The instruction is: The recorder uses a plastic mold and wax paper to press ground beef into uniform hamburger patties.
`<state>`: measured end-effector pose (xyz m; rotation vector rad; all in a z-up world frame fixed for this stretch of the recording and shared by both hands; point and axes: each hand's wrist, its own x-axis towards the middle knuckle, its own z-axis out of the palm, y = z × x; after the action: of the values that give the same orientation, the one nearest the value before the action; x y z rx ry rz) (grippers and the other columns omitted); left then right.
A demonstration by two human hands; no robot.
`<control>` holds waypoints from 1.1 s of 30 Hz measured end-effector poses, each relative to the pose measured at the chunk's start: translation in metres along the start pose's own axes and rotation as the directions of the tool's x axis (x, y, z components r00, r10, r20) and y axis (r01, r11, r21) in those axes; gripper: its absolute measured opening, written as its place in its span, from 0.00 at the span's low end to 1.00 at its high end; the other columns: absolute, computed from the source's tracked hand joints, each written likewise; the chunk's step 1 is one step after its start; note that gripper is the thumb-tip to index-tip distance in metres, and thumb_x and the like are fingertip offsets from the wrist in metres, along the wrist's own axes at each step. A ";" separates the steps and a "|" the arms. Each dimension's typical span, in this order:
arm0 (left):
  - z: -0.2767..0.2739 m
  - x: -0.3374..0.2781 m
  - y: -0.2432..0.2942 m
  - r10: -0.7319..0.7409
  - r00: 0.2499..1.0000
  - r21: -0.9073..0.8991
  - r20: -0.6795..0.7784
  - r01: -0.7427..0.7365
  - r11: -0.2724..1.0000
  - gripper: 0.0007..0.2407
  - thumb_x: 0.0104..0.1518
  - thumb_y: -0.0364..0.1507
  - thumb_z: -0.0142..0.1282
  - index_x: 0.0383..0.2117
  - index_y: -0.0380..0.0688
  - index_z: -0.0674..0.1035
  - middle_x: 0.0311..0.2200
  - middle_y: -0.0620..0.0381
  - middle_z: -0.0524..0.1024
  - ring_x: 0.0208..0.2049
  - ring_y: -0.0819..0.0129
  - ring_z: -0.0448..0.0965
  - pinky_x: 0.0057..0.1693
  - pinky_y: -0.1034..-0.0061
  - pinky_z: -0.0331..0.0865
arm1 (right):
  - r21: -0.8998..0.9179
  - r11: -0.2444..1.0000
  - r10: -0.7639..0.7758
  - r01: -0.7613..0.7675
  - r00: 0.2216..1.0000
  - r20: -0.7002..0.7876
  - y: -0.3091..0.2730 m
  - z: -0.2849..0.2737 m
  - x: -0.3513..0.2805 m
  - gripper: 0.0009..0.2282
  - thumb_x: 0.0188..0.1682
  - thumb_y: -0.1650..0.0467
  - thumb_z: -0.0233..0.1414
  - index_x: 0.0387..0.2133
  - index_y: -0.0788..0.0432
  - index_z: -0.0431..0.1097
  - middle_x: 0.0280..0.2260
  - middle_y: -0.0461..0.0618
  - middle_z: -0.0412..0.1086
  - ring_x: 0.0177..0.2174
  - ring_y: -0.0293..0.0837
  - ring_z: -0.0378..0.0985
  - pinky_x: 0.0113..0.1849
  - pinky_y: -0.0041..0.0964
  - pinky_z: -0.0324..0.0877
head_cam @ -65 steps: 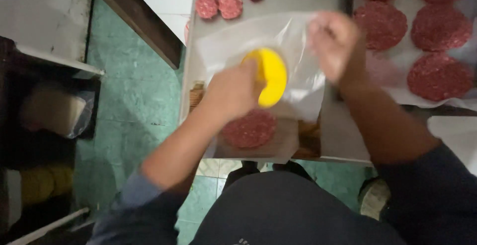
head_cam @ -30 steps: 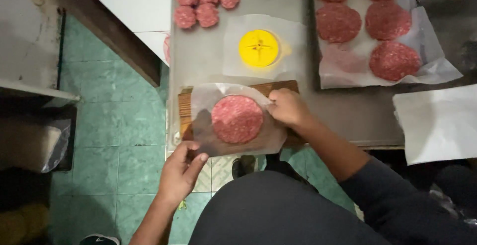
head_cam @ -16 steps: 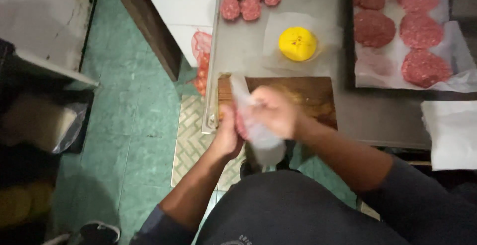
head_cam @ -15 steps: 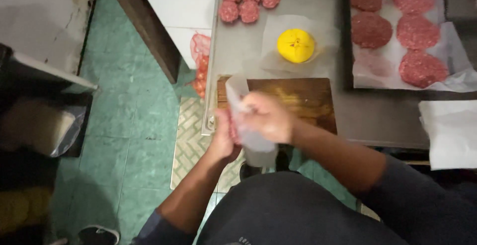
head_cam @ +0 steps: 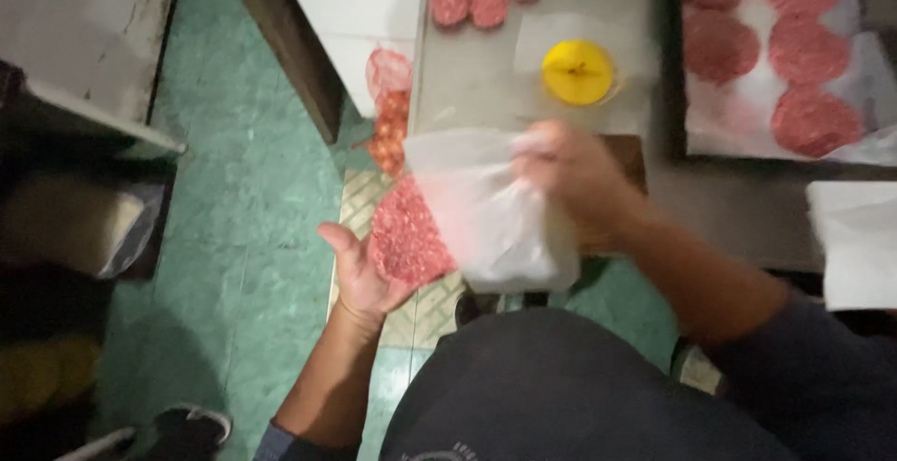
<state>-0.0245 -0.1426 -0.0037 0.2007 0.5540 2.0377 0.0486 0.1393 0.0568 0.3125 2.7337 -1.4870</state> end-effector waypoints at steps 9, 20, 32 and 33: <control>-0.020 -0.023 0.029 0.050 0.998 0.167 -0.024 -0.045 0.985 0.57 0.39 0.71 0.45 0.72 0.38 0.52 0.70 0.42 0.57 0.70 0.46 0.58 0.72 0.46 0.53 | 0.253 0.912 0.375 -0.324 0.908 -0.189 0.158 -0.005 0.017 0.12 0.48 0.71 0.58 0.44 0.62 0.70 0.36 0.52 0.76 0.33 0.40 0.76 0.36 0.39 0.74; 0.025 0.043 -0.021 -0.015 0.999 0.359 -0.029 0.024 0.933 0.52 0.48 0.65 0.48 0.73 0.40 0.49 0.69 0.43 0.58 0.67 0.46 0.60 0.70 0.48 0.55 | -0.011 0.949 0.292 -0.315 0.890 -0.350 0.159 -0.035 -0.018 0.27 0.46 0.69 0.59 0.58 0.67 0.59 0.39 0.58 0.71 0.38 0.52 0.75 0.40 0.44 0.71; 0.168 0.334 -0.205 -0.242 0.962 0.427 0.124 0.168 0.889 0.29 0.60 0.36 0.62 0.63 0.31 0.64 0.54 0.42 0.72 0.52 0.55 0.78 0.58 0.57 0.75 | 0.948 0.317 0.120 -0.029 0.993 -0.010 0.242 -0.222 -0.060 0.20 0.55 0.60 0.43 0.56 0.57 0.66 0.50 0.51 0.74 0.49 0.48 0.78 0.51 0.48 0.75; 0.170 0.355 -0.218 -0.242 0.964 0.429 0.112 0.172 0.887 0.29 0.60 0.36 0.62 0.63 0.31 0.64 0.54 0.42 0.72 0.52 0.55 0.78 0.58 0.57 0.75 | 0.951 0.307 0.119 -0.035 0.993 -0.002 0.266 -0.232 -0.057 0.20 0.55 0.60 0.43 0.56 0.57 0.66 0.50 0.51 0.74 0.49 0.48 0.78 0.51 0.48 0.75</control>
<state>0.0267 0.3039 0.0156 0.5357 0.8654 1.6570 0.1718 0.4632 -0.0305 0.4699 1.3824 -2.9202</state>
